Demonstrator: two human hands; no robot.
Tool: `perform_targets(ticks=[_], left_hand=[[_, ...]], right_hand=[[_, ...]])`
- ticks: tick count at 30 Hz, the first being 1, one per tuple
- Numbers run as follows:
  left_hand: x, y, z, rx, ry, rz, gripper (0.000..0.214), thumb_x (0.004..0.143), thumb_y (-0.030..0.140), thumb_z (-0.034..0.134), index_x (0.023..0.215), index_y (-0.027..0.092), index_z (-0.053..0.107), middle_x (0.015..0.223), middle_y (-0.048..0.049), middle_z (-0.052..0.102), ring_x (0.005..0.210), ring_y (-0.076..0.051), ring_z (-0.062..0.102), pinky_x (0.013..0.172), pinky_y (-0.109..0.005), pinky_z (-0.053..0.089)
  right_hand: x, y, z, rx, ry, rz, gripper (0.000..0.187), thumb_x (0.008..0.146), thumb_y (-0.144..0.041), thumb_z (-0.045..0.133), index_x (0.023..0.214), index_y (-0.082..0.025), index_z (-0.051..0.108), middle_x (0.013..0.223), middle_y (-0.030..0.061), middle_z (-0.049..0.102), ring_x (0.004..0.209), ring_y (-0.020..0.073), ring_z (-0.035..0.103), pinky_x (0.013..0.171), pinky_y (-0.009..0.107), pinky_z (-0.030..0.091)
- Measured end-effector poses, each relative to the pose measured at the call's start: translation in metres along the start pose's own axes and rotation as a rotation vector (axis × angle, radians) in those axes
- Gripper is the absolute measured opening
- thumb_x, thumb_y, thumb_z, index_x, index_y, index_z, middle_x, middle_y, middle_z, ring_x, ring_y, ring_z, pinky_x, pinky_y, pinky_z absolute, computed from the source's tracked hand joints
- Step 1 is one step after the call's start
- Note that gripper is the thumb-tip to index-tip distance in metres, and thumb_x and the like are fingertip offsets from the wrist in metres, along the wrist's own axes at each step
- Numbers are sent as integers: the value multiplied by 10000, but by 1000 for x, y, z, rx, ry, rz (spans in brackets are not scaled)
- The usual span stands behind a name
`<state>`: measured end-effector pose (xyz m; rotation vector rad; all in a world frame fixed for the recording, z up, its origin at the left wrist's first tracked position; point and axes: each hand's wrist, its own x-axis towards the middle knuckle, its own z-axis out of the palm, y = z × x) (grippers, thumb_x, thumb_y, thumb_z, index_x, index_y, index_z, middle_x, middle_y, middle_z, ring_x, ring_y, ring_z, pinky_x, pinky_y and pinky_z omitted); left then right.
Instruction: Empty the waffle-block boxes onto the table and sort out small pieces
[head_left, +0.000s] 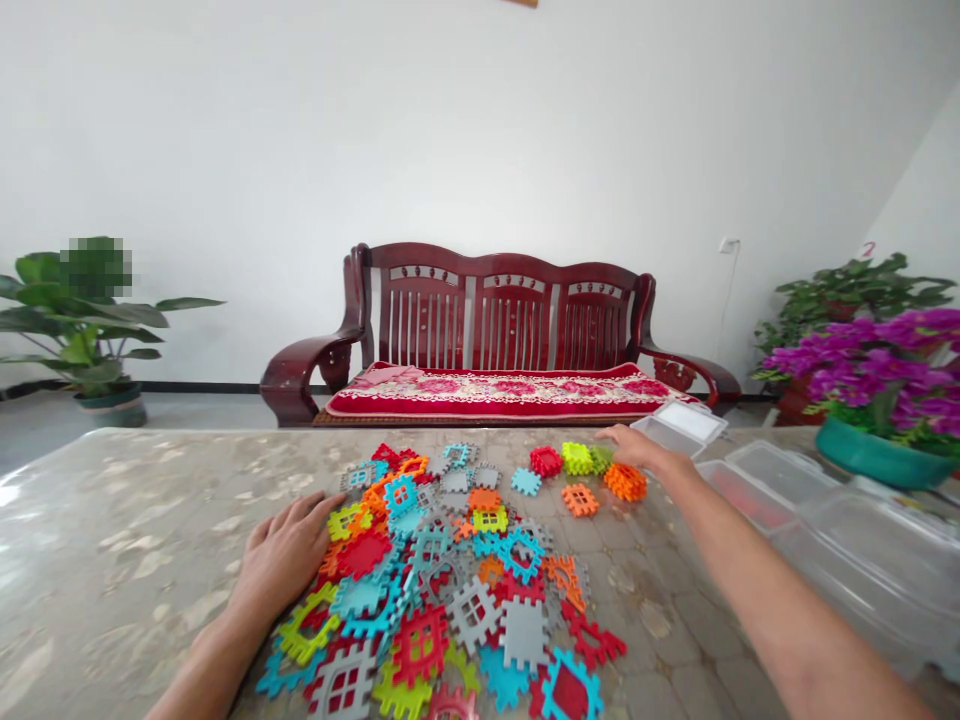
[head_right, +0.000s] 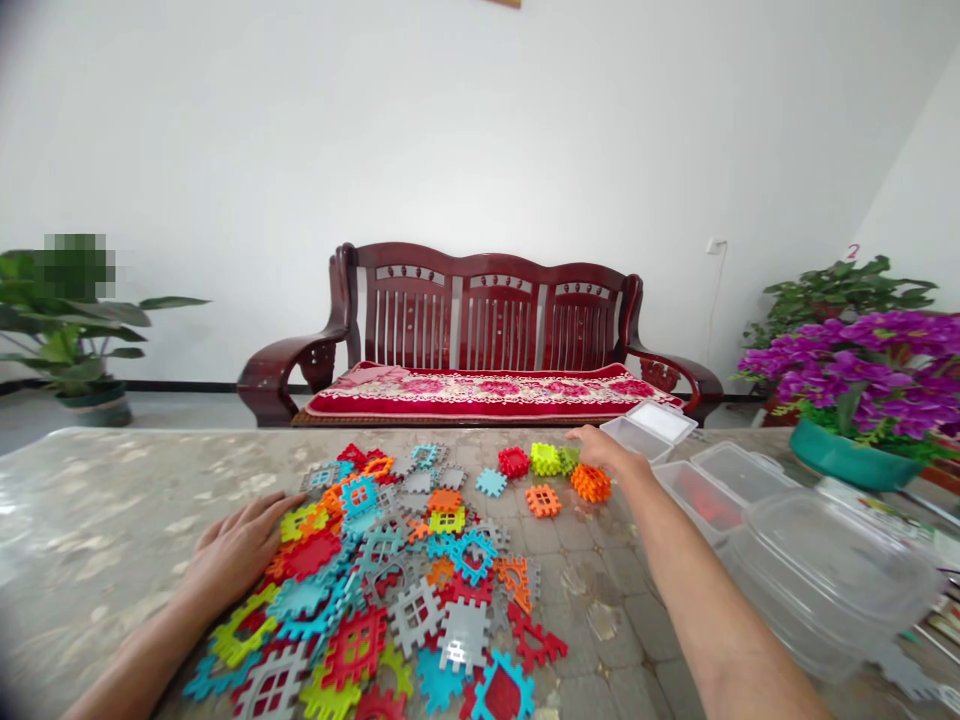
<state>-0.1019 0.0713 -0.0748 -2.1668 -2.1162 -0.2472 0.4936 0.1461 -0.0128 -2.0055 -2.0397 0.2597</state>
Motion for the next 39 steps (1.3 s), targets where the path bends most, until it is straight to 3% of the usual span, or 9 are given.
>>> perform_targets(ticks=[6, 11, 13, 16, 19, 22, 25, 32, 39], left_hand=[[2, -4, 1, -52, -14, -4, 553, 906, 246, 366, 1430, 333, 518, 1489, -30, 512, 1372, -259, 459, 1134, -458, 335], [-1, 2, -4, -50, -1, -19, 547, 904, 239, 359, 1412, 333, 540, 1478, -32, 525, 1361, -252, 469, 1129, -450, 337], [-3, 5, -6, -52, 18, -19, 539, 901, 231, 364, 1391, 333, 563, 1462, -31, 542, 1349, -249, 479, 1121, -441, 342], [-4, 7, -8, -53, 32, -18, 527, 911, 227, 356, 1382, 325, 572, 1455, -36, 549, 1337, -241, 489, 1113, -432, 338], [-5, 7, -8, -46, 32, -10, 521, 930, 233, 330, 1386, 311, 569, 1455, -52, 547, 1340, -240, 486, 1112, -437, 329], [-5, 8, -9, -40, 32, -5, 518, 938, 244, 322, 1391, 304, 566, 1448, -61, 552, 1338, -250, 489, 1102, -449, 337], [-6, 9, -11, -34, 26, -11, 518, 944, 251, 315, 1399, 309, 556, 1453, -59, 547, 1343, -249, 486, 1100, -449, 336], [-7, 12, -14, -23, 17, -24, 520, 939, 239, 323, 1398, 317, 553, 1458, -52, 544, 1345, -239, 485, 1101, -434, 329], [-8, 13, -15, -69, 36, -25, 503, 926, 248, 357, 1372, 308, 582, 1446, -64, 554, 1342, -246, 485, 1111, -446, 320]], right_hand=[[-3, -7, 6, 22, 56, 39, 556, 666, -75, 549, 1196, -162, 694, 1279, 111, 680, 1197, 264, 610, 1048, 362, 432], [-13, -26, 5, 44, 67, 9, 344, 700, -104, 550, 952, -180, 771, 1062, 81, 767, 1040, 246, 681, 958, 321, 484], [-19, -38, 4, 47, 107, 6, 313, 730, -131, 552, 946, -185, 772, 1048, 87, 767, 1043, 253, 676, 959, 336, 478], [-34, -71, 8, 75, 149, -32, 309, 796, -196, 549, 1026, -201, 755, 1100, 80, 753, 1059, 245, 666, 950, 337, 475], [-59, -123, 22, 260, 57, -183, 244, 843, -303, 563, 959, -213, 758, 997, 54, 768, 915, 220, 695, 835, 311, 511], [-86, -174, 39, 275, -11, -266, 227, 795, -336, 658, 977, -233, 745, 976, 32, 757, 893, 214, 685, 810, 308, 503], [-102, -205, 51, 162, -36, -370, 267, 735, -312, 736, 992, -240, 728, 1076, 42, 721, 1010, 228, 647, 887, 324, 470], [-105, -220, 67, -12, -33, -409, 139, 816, -199, 638, 928, -217, 717, 1000, 52, 704, 948, 204, 632, 832, 296, 442], [-105, -219, 68, 20, -1, -363, 168, 921, -246, 542, 904, -228, 708, 957, 39, 730, 918, 192, 642, 812, 299, 435]])
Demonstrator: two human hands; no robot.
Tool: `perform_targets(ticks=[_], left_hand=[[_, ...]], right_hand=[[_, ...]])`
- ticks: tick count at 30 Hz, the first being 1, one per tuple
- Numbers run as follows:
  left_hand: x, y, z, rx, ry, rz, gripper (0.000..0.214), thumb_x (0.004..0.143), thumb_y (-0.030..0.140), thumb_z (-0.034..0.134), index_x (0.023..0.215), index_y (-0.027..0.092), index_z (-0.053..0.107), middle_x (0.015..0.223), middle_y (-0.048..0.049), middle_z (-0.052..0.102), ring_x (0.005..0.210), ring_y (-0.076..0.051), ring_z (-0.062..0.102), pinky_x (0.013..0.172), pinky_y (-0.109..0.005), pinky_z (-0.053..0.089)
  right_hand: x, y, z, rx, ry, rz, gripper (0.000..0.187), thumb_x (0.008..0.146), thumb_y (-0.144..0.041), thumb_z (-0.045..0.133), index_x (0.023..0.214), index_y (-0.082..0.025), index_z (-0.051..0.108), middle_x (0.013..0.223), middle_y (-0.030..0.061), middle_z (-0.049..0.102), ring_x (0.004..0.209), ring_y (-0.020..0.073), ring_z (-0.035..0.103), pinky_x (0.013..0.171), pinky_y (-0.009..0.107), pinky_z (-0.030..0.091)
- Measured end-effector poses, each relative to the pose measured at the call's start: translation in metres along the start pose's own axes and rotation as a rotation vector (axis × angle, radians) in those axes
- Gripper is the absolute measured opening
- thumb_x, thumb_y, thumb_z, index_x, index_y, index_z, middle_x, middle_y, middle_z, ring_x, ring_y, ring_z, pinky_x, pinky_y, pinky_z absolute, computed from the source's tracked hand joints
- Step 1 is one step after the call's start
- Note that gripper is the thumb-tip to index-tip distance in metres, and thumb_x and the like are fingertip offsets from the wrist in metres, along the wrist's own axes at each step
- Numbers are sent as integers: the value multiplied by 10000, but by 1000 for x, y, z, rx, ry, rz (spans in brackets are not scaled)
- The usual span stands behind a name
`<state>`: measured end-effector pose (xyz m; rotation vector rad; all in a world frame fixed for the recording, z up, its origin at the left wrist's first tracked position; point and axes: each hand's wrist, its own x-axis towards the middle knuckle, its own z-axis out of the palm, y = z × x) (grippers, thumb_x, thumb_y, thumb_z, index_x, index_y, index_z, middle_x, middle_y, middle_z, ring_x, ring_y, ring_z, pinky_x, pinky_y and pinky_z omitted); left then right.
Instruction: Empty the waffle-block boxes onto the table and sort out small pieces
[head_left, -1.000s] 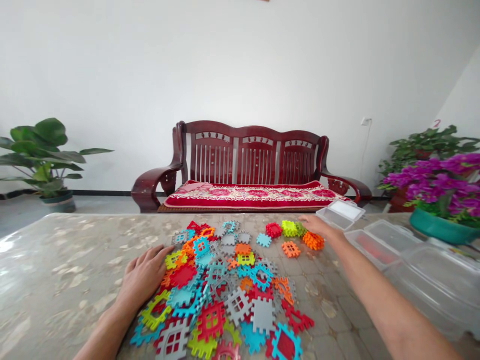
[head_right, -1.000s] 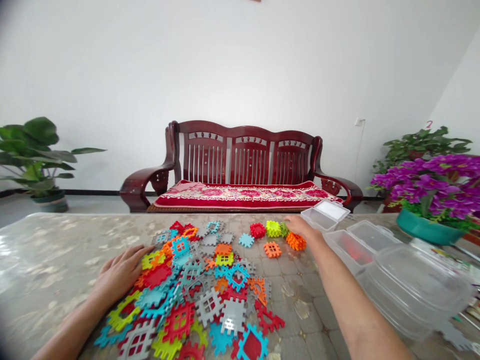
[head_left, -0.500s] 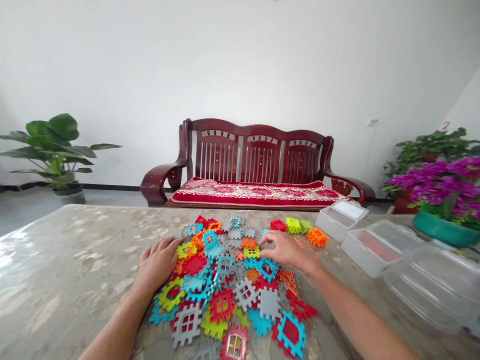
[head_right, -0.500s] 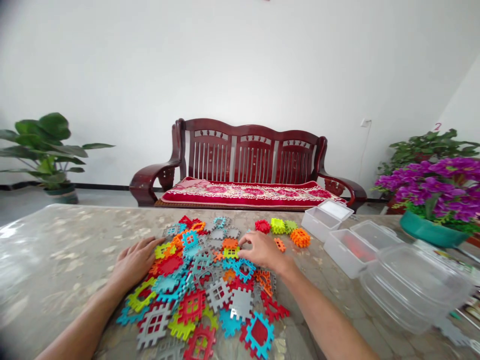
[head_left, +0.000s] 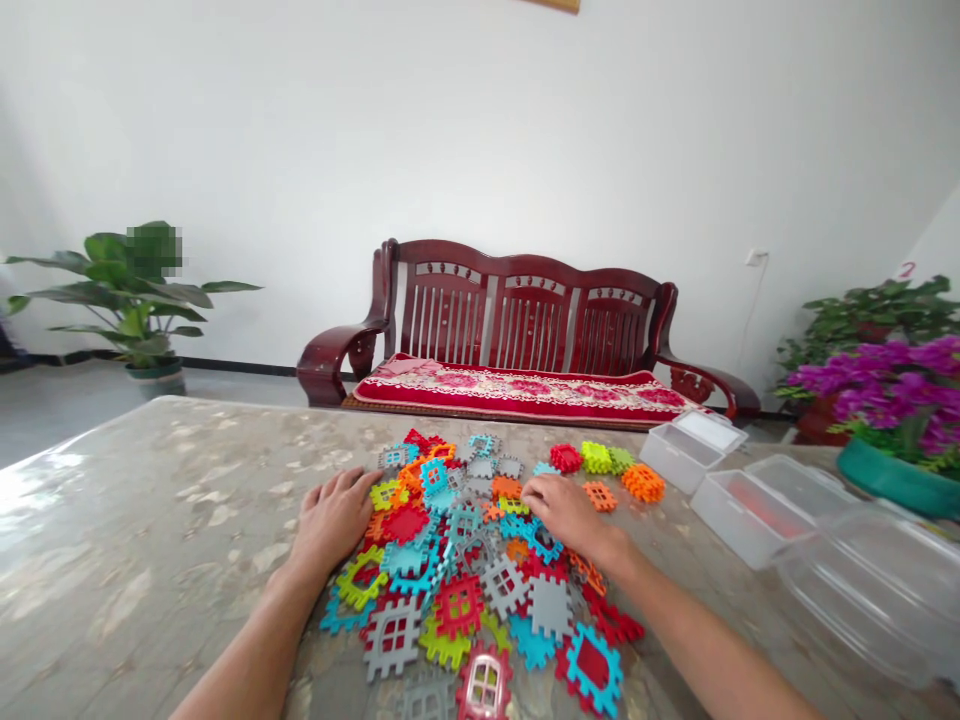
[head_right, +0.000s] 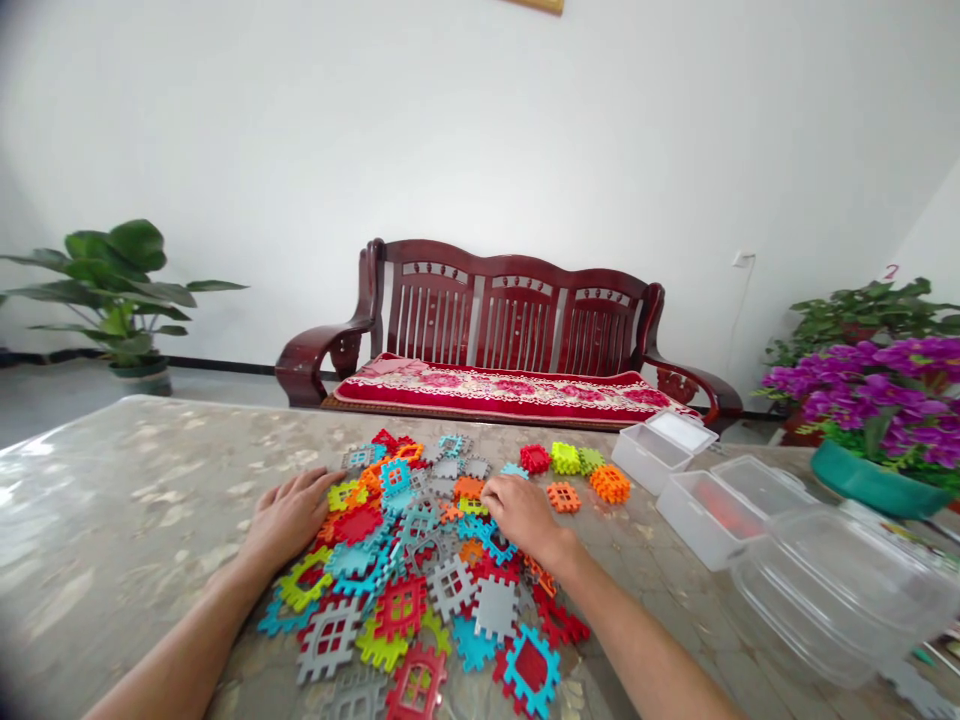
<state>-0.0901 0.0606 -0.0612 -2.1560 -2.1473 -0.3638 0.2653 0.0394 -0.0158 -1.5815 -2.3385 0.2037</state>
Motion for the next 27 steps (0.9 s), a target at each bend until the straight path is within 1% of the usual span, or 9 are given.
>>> perform_targets(ticks=[2, 5, 8, 11, 15, 18, 21, 24, 27], left_hand=[[0, 1, -1, -3, 0, 1, 505, 925, 238, 356, 1372, 305, 581, 1447, -65, 554, 1344, -241, 482, 1115, -444, 316], [-1, 1, -2, -1, -1, 0, 509, 920, 224, 358, 1371, 306, 579, 1448, -63, 553, 1342, -235, 484, 1112, -436, 316], [-1, 2, -2, -6, 3, 3, 510, 921, 223, 355, 1372, 300, 580, 1445, -67, 554, 1336, -240, 488, 1110, -443, 317], [-1, 1, -2, -19, 7, 1, 503, 921, 232, 367, 1370, 307, 582, 1441, -65, 559, 1332, -243, 489, 1109, -446, 317], [-2, 2, -2, -26, 7, -7, 490, 925, 244, 379, 1359, 321, 591, 1435, -57, 566, 1337, -242, 483, 1108, -439, 314], [-2, 2, -2, -25, 6, -4, 496, 923, 239, 373, 1364, 308, 588, 1440, -63, 560, 1338, -248, 482, 1106, -443, 316], [-2, 1, -1, -17, 13, -1, 500, 922, 238, 367, 1367, 302, 585, 1441, -66, 557, 1335, -249, 488, 1105, -447, 318], [-1, 0, 0, -8, 14, 0, 499, 922, 242, 368, 1366, 310, 585, 1440, -62, 559, 1336, -248, 488, 1102, -449, 321], [-1, 0, 1, -6, 16, 2, 499, 926, 242, 361, 1367, 307, 584, 1440, -65, 559, 1331, -253, 490, 1097, -457, 326]], right_hand=[[0, 0, 1, 3, 2, 30, 139, 867, -301, 627, 967, -238, 700, 1015, 38, 727, 978, 211, 634, 841, 310, 436], [0, -1, 4, -27, -16, 65, 270, 793, -316, 699, 1049, -235, 680, 1082, 52, 718, 1046, 240, 618, 870, 327, 435], [1, -4, 7, -44, -18, 65, 221, 829, -256, 641, 1044, -226, 682, 1059, 61, 725, 1023, 237, 633, 867, 327, 440], [1, -4, 6, -34, 14, 47, 183, 891, -250, 564, 1015, -239, 698, 1015, 54, 738, 978, 226, 654, 863, 328, 450], [7, 2, 1, 124, 124, 69, 230, 907, -264, 526, 1045, -271, 709, 1019, 30, 757, 962, 218, 678, 845, 323, 481], [19, 9, 1, 302, 165, 112, 260, 892, -270, 518, 1055, -251, 720, 1021, 31, 766, 950, 225, 688, 831, 332, 511], [34, 17, 5, 376, 116, 137, 290, 877, -233, 510, 1068, -214, 726, 1066, 44, 761, 996, 227, 685, 878, 340, 518], [43, 22, 9, 312, 94, 169, 325, 861, -221, 544, 1138, -182, 709, 1141, 82, 741, 1048, 237, 677, 936, 359, 500], [46, 20, 10, 251, 36, 187, 353, 834, -274, 619, 1165, -183, 702, 1157, 99, 733, 1035, 247, 681, 929, 367, 502]])
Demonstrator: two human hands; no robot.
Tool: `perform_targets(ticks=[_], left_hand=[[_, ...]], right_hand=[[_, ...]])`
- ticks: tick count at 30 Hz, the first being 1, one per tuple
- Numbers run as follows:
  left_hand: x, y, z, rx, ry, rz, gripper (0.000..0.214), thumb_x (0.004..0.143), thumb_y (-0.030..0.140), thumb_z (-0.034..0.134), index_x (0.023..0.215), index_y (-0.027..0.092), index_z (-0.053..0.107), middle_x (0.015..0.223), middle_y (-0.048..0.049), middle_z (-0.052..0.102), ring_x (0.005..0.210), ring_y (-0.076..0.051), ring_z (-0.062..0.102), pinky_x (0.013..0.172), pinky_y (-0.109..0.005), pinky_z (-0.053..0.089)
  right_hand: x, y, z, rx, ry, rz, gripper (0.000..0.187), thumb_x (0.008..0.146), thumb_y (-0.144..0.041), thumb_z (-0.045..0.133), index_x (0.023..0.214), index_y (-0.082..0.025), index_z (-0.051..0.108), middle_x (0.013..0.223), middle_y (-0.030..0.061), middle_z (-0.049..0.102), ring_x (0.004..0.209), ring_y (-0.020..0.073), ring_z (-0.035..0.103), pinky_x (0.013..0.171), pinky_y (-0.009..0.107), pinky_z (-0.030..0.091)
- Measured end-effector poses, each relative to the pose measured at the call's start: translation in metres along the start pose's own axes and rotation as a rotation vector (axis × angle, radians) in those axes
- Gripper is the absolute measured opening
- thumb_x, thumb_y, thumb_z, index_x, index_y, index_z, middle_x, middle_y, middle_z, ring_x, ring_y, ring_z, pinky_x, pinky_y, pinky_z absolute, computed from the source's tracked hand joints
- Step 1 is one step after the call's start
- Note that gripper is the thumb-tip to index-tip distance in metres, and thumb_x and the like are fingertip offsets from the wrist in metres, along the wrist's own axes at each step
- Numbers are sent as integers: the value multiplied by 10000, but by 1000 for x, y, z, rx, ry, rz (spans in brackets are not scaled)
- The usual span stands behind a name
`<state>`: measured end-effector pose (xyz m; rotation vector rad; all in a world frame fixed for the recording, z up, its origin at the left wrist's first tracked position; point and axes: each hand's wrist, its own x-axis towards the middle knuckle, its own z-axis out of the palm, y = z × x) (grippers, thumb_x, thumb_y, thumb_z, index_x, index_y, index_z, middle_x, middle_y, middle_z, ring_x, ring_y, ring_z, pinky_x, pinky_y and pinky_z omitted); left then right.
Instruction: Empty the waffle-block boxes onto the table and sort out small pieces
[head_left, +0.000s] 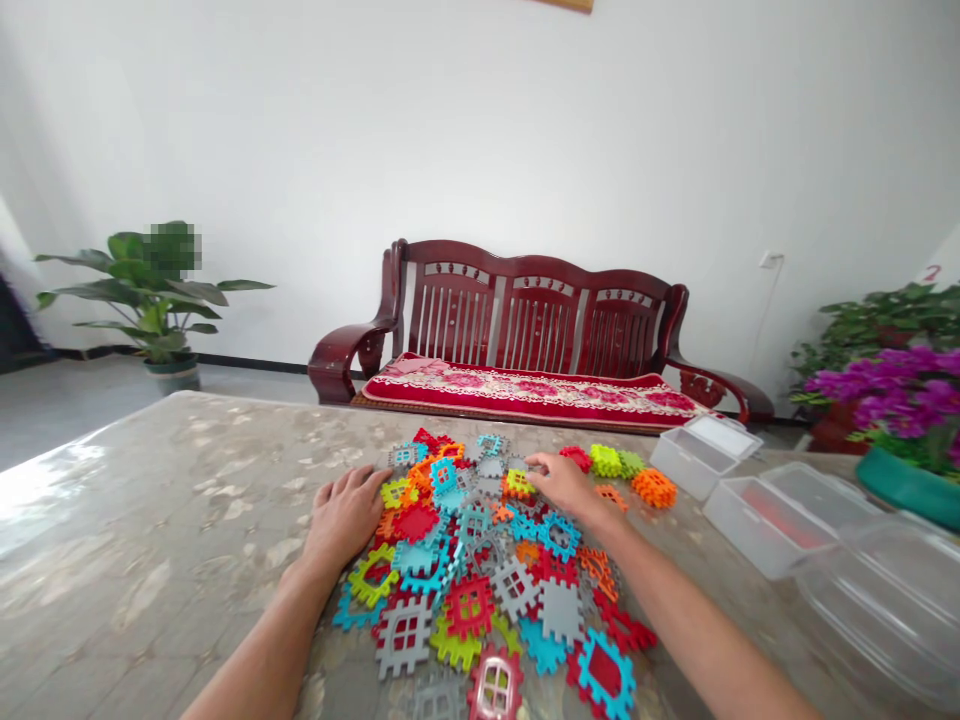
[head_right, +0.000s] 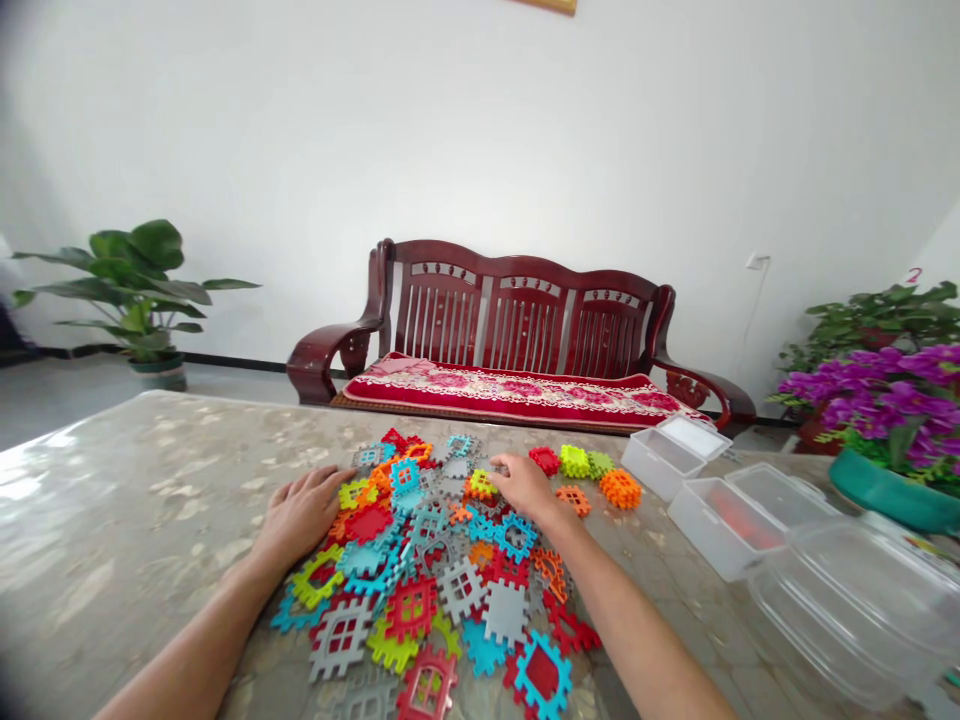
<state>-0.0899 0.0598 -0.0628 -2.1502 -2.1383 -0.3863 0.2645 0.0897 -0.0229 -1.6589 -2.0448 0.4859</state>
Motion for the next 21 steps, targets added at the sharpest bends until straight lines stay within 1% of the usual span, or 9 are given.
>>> perform_targets(ticks=[2, 5, 10, 13, 17, 19, 21], left_hand=[[0, 0, 0, -8, 4, -2, 499, 923, 238, 363, 1364, 301, 588, 1438, -70, 560, 1331, -258, 490, 1098, -466, 324], [0, 0, 0, -16, 3, -1, 498, 918, 236, 372, 1361, 295, 591, 1436, -73, 561, 1331, -261, 488, 1100, -471, 324], [0, 0, -1, -19, -4, 6, 499, 923, 234, 366, 1365, 299, 588, 1438, -70, 557, 1341, -257, 484, 1102, -468, 329], [1, 0, -1, 1, -19, 2, 504, 935, 235, 347, 1380, 304, 573, 1450, -64, 549, 1352, -248, 476, 1109, -459, 329], [2, -1, -1, 36, -47, -2, 516, 945, 237, 328, 1407, 314, 545, 1465, -51, 536, 1362, -239, 469, 1115, -447, 326], [2, -1, 0, 46, -50, -2, 517, 947, 241, 323, 1410, 315, 541, 1466, -48, 536, 1360, -239, 472, 1114, -446, 328], [2, -2, 0, 49, -44, 1, 518, 947, 240, 318, 1407, 314, 544, 1464, -48, 537, 1354, -238, 478, 1112, -446, 330]], right_hand=[[0, -4, 1, -33, -52, -16, 409, 799, -329, 678, 1183, -190, 695, 1175, 100, 725, 1051, 258, 673, 920, 369, 504], [0, -10, 2, -119, -80, -55, 501, 740, -351, 739, 1213, -197, 683, 1229, 106, 702, 1114, 288, 646, 943, 387, 488], [0, -18, -1, -186, -123, -100, 449, 731, -349, 744, 1166, -242, 709, 1133, 66, 742, 1004, 271, 685, 849, 342, 510], [-4, -23, -3, -236, -105, -98, 442, 746, -338, 723, 1178, -246, 706, 1142, 65, 742, 997, 273, 690, 846, 341, 513], [-13, -25, -4, -268, -68, -99, 482, 766, -294, 683, 1244, -232, 674, 1189, 86, 727, 1024, 292, 690, 887, 378, 519], [-17, -22, -5, -256, -33, -117, 524, 776, -290, 674, 1294, -220, 643, 1220, 100, 713, 1065, 301, 681, 915, 391, 517], [-21, -12, -12, -243, 20, -133, 550, 788, -291, 665, 1330, -213, 616, 1236, 104, 706, 1097, 300, 672, 946, 398, 508]])
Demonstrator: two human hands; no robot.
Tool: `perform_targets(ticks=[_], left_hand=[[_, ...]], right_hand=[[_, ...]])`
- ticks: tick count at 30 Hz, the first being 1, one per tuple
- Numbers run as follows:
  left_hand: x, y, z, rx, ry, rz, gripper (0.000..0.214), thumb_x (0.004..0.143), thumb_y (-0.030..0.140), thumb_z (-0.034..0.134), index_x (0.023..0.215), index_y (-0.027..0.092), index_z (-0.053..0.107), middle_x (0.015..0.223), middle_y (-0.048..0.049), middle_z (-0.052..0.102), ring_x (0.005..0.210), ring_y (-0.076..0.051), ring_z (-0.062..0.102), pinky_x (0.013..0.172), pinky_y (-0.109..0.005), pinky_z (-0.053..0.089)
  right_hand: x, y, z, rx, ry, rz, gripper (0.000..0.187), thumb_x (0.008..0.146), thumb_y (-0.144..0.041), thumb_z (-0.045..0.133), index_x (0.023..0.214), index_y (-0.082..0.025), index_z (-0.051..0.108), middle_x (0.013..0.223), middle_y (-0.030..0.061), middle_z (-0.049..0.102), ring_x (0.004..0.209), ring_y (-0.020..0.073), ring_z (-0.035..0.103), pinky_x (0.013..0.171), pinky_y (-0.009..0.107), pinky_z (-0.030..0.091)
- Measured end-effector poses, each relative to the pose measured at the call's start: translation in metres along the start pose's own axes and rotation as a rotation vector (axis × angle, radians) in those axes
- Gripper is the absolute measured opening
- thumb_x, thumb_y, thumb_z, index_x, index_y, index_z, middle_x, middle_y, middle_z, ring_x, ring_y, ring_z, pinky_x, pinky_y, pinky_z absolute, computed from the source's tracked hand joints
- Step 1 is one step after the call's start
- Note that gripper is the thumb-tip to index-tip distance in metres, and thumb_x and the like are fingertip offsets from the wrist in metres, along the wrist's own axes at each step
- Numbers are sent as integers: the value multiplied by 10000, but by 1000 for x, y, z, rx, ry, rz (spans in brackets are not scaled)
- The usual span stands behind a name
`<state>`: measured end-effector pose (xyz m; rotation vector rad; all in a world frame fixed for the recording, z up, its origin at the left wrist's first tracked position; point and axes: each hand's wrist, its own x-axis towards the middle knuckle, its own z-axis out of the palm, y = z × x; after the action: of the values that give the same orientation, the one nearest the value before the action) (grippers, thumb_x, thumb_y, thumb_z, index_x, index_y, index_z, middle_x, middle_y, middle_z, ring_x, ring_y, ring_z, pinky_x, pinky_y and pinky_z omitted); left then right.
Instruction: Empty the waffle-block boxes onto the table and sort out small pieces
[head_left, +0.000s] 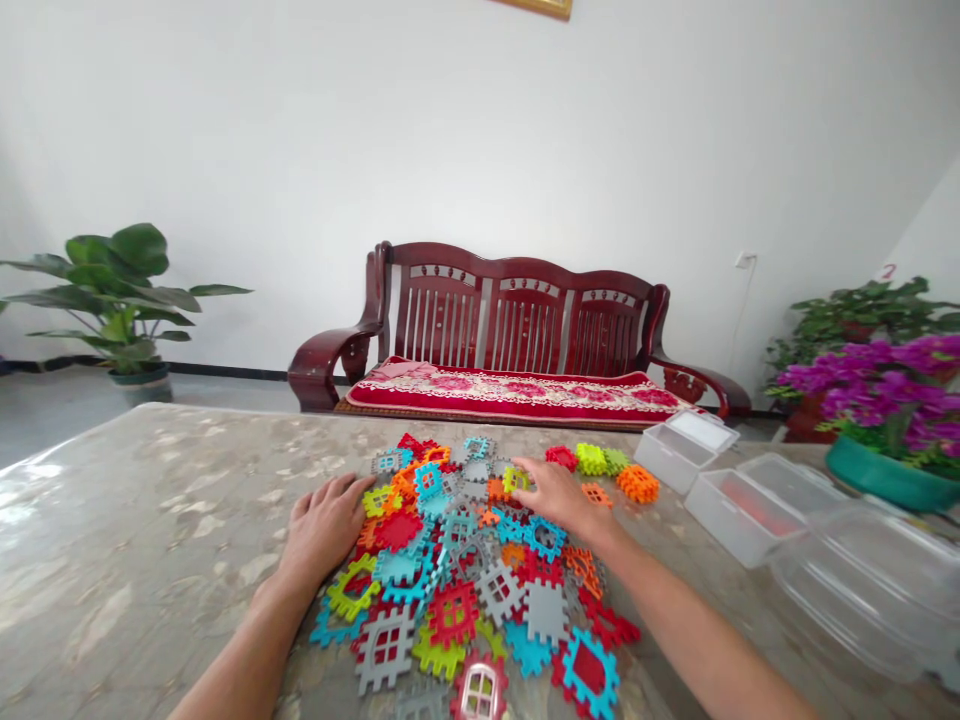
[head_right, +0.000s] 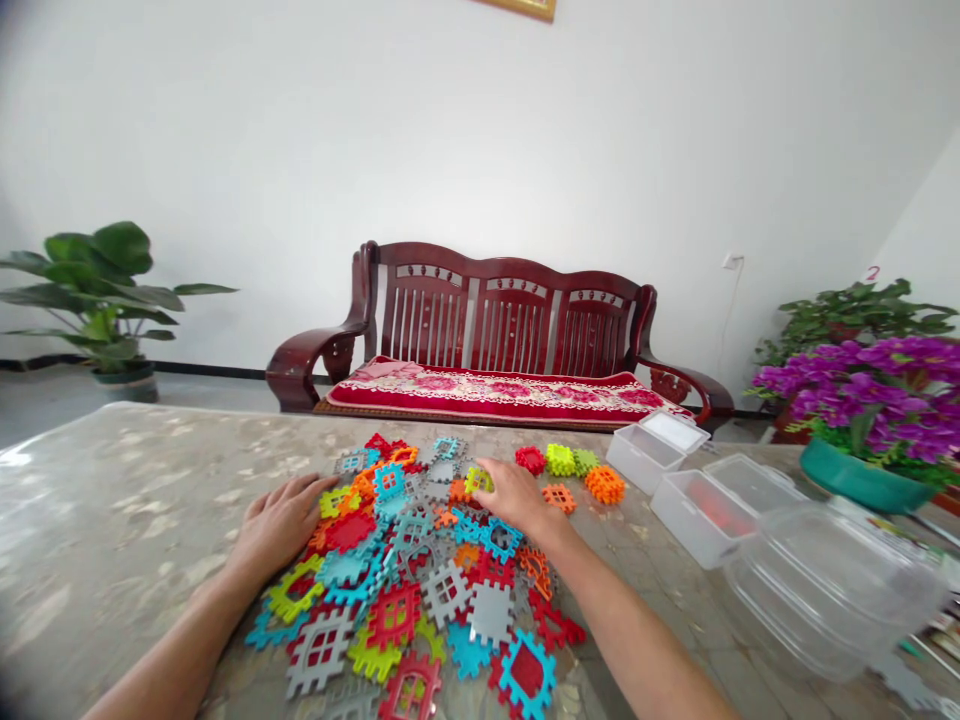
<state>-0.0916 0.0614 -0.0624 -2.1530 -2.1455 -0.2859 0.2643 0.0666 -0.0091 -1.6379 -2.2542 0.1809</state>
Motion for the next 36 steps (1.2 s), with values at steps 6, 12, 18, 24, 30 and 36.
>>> perform_targets(ticks=[6, 12, 18, 24, 30, 36], left_hand=[[0, 0, 1, 9, 20, 7, 514, 945, 246, 317, 1396, 312, 555, 1458, -50, 544, 1344, -239, 488, 1107, -441, 337], [2, -1, 1, 7, 5, 10, 521, 943, 237, 309, 1395, 309, 558, 1459, -55, 544, 1334, -248, 499, 1102, -455, 344], [2, -2, 1, 0, 6, 11, 520, 940, 237, 318, 1395, 308, 560, 1461, -53, 542, 1343, -249, 492, 1105, -454, 343], [2, -2, 1, 15, -4, 14, 528, 945, 236, 300, 1406, 304, 549, 1465, -52, 538, 1356, -243, 479, 1104, -447, 346], [2, -2, 3, 2, 10, 14, 523, 940, 238, 315, 1398, 311, 556, 1463, -50, 542, 1351, -241, 484, 1101, -448, 348], [2, -3, 5, -3, 11, 4, 520, 939, 244, 323, 1399, 314, 555, 1462, -54, 541, 1355, -251, 475, 1111, -454, 330]], right_hand=[[-4, 72, -33, -62, 173, 151, 541, 817, -323, 634, 1348, -230, 594, 1157, 91, 743, 1018, 278, 706, 887, 376, 531], [-1, 144, -58, -239, 144, 200, 591, 802, -294, 639, 1383, -217, 560, 1282, 107, 683, 1120, 294, 671, 930, 369, 516], [4, 163, -58, -273, 34, 132, 634, 798, -240, 603, 1424, -196, 518, 1364, 113, 628, 1221, 281, 612, 1033, 376, 459], [5, 159, -57, -302, -12, 146, 755, 752, -306, 680, 1468, -199, 465, 1430, 134, 566, 1278, 321, 563, 1061, 422, 434], [7, 167, -50, -316, -39, 132, 796, 734, -215, 664, 1492, -202, 420, 1458, 127, 540, 1315, 303, 531, 1097, 426, 395], [-1, 159, -49, -266, 62, 111, 774, 705, -135, 621, 1460, -209, 470, 1441, 115, 558, 1298, 292, 537, 1112, 433, 387]])
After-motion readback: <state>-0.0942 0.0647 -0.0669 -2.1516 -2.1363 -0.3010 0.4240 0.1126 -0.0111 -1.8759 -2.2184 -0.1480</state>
